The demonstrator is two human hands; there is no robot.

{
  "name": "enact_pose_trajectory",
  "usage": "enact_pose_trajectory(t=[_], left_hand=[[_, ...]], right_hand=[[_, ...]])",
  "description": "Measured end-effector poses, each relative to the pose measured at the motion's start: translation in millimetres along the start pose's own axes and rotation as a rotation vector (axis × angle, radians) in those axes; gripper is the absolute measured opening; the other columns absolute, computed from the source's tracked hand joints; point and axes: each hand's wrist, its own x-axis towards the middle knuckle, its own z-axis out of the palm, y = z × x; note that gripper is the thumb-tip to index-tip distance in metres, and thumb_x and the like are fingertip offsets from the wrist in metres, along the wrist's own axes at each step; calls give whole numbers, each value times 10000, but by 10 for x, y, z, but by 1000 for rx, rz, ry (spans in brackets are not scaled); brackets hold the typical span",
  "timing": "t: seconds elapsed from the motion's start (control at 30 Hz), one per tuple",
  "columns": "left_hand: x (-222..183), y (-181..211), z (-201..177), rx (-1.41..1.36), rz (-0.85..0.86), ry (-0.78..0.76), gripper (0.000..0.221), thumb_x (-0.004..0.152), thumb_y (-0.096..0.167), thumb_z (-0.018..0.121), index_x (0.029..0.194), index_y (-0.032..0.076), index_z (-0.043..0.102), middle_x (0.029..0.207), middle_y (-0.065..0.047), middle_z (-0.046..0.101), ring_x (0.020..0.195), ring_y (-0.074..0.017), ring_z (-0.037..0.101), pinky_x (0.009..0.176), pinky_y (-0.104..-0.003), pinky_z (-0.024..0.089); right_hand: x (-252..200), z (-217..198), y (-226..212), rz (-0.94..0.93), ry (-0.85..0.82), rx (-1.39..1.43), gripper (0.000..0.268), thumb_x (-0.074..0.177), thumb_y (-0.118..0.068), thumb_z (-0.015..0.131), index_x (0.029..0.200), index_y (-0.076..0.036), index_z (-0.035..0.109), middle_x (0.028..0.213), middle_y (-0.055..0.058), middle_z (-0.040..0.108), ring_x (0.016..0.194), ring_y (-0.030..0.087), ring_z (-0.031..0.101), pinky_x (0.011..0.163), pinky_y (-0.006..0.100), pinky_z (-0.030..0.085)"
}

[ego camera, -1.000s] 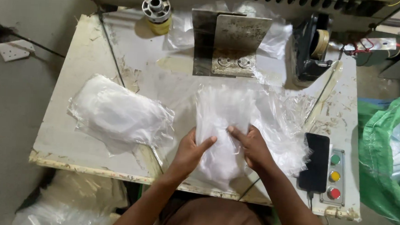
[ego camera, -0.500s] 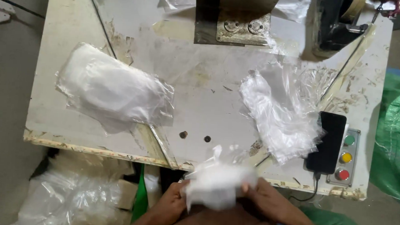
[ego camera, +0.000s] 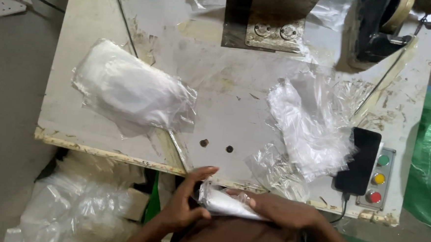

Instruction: Folding and stacking plastic bags on a factory workbench

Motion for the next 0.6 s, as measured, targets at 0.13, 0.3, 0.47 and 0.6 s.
enact_pose_trajectory(t=[0.13, 0.3, 0.47, 0.6], left_hand=[[128, -119, 294, -151, -250, 199, 317, 847, 144, 800, 1146, 39, 790, 1154, -117, 812, 1061, -162, 751, 913, -271, 588], [661, 206, 106, -88, -341, 402, 204, 819, 225, 879, 738, 144, 710, 711, 110, 608, 691, -37, 538, 574, -270, 434], [943, 470, 75, -238, -260, 236, 1051, 751, 431, 802, 1587, 125, 243, 1607, -157, 383, 1432, -332, 424, 1148, -484, 398], [1081, 48, 402, -1227, -215, 544, 129, 884, 49, 785, 978, 114, 726, 921, 1, 738, 952, -134, 676, 841, -299, 533]], right_hand=[[316, 29, 383, -15, 76, 347, 696, 890, -693, 342, 1362, -228, 553, 1384, 31, 585, 1162, 148, 546, 1003, 279, 385], [495, 139, -28, 264, 905, 677, 210, 803, -156, 841, 915, 22, 848, 810, 136, 788, 697, 229, 665, 608, 321, 453], [423, -109, 390, -19, 1362, -11, 207, 865, -113, 706, 1055, -83, 780, 1037, 60, 761, 921, 172, 671, 818, 319, 505], [615, 89, 175, -297, 1116, 789, 285, 805, -37, 762, 1049, 110, 745, 992, 194, 778, 912, 287, 742, 831, 348, 587]])
